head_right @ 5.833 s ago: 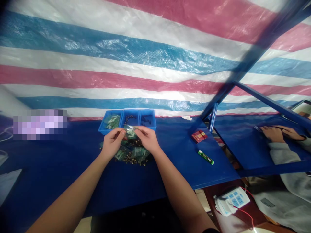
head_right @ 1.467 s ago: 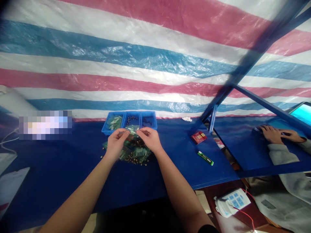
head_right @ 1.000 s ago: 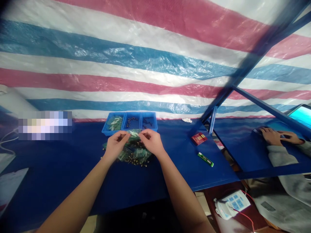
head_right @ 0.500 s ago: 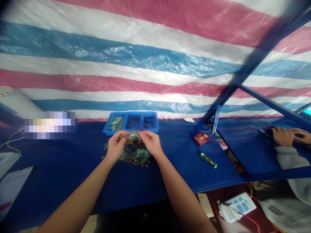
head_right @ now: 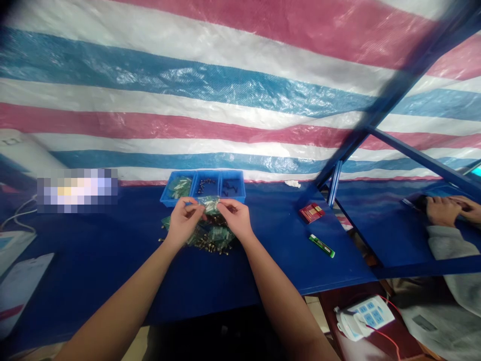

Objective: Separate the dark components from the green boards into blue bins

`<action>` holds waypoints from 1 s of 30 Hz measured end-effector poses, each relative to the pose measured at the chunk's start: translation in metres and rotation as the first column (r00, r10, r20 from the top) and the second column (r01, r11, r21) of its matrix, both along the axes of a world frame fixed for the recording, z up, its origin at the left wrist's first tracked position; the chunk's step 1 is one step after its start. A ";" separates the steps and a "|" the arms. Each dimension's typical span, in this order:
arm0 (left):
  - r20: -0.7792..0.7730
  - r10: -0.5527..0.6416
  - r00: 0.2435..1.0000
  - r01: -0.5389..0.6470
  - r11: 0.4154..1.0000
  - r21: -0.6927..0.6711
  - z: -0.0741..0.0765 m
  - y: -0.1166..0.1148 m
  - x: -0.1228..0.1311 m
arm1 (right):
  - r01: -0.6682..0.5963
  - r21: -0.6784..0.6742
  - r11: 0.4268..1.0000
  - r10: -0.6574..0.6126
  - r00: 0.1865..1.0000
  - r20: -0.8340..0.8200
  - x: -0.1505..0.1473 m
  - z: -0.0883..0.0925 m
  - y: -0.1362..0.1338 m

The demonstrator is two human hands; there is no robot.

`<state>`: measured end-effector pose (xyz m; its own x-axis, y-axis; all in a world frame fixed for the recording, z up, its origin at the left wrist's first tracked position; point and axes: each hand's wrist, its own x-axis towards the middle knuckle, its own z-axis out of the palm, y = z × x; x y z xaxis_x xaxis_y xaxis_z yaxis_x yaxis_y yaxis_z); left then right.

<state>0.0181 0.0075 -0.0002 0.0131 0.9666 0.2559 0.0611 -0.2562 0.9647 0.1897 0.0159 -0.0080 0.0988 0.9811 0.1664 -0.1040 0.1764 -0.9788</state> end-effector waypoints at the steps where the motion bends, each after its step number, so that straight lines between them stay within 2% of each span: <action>1: -0.005 -0.001 1.000 0.001 1.000 -0.008 0.001 0.000 0.000 | 0.004 0.016 1.000 -0.004 1.000 0.009 0.000 0.000 0.000; 6: -0.063 0.023 0.998 -0.023 1.000 0.009 -0.002 0.000 -0.001 | 0.022 0.088 0.996 -0.026 0.999 0.048 0.001 -0.002 0.000; 14: -0.248 0.168 0.954 -0.120 0.973 0.196 -0.008 0.003 -0.005 | -0.025 0.013 1.000 0.025 1.000 0.003 0.000 0.000 -0.001; 21: -0.242 0.087 0.966 -0.050 0.987 0.155 -0.006 0.002 -0.009 | -0.015 0.037 0.999 0.014 0.999 0.030 -0.001 -0.001 -0.003; 25: -0.218 0.087 0.972 -0.056 0.988 0.145 -0.005 0.002 -0.009 | -0.002 0.065 0.998 0.001 1.000 0.019 -0.003 -0.002 -0.003; 30: -0.180 0.119 0.976 -0.084 0.978 0.190 -0.011 0.003 -0.004 | -0.018 0.033 0.999 0.018 1.000 -0.009 -0.003 -0.003 -0.003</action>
